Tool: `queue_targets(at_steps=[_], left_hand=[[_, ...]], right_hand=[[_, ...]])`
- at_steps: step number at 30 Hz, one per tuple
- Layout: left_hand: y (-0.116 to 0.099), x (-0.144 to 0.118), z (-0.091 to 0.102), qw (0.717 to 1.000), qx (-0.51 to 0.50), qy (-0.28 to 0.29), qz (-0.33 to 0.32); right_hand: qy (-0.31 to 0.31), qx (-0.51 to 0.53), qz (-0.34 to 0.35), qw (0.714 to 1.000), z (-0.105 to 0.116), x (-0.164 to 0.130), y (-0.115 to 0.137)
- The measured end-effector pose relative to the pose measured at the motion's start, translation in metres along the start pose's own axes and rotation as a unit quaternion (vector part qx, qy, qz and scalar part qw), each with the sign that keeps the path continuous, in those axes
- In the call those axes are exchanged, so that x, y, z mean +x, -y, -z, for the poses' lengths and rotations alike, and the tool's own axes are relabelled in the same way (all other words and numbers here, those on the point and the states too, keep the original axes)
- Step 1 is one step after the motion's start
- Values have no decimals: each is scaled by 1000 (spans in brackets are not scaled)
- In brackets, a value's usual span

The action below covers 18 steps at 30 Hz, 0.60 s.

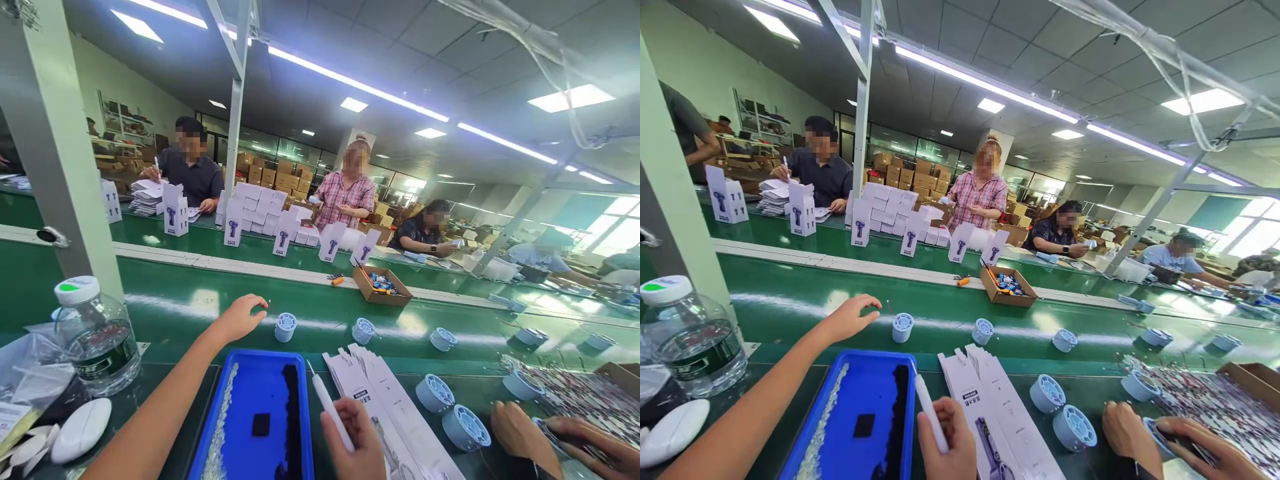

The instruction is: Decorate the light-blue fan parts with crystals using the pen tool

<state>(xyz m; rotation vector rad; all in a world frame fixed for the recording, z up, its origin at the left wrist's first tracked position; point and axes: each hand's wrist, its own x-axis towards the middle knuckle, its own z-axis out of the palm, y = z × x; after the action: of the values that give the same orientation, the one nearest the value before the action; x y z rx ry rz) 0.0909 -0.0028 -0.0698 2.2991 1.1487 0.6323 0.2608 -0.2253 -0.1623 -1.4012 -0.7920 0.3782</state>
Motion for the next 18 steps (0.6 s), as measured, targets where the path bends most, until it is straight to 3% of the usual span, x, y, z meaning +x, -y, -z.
queue_targets(at_steps=[3,6,10,18], left_hand=[[-14,-5,4,1000,0,27,-7],[-21,-11,17,1000,-15,10,-21],[-23,-21,40,998,-56,-8,-11],[-14,-28,59,997,-68,-9,27]], right_hand=[[91,-25,12,996,-18,17,24],[163,-31,74,983,-43,30,34],[184,-40,109,976,-66,32,20],[223,-54,118,966,-67,28,7]])
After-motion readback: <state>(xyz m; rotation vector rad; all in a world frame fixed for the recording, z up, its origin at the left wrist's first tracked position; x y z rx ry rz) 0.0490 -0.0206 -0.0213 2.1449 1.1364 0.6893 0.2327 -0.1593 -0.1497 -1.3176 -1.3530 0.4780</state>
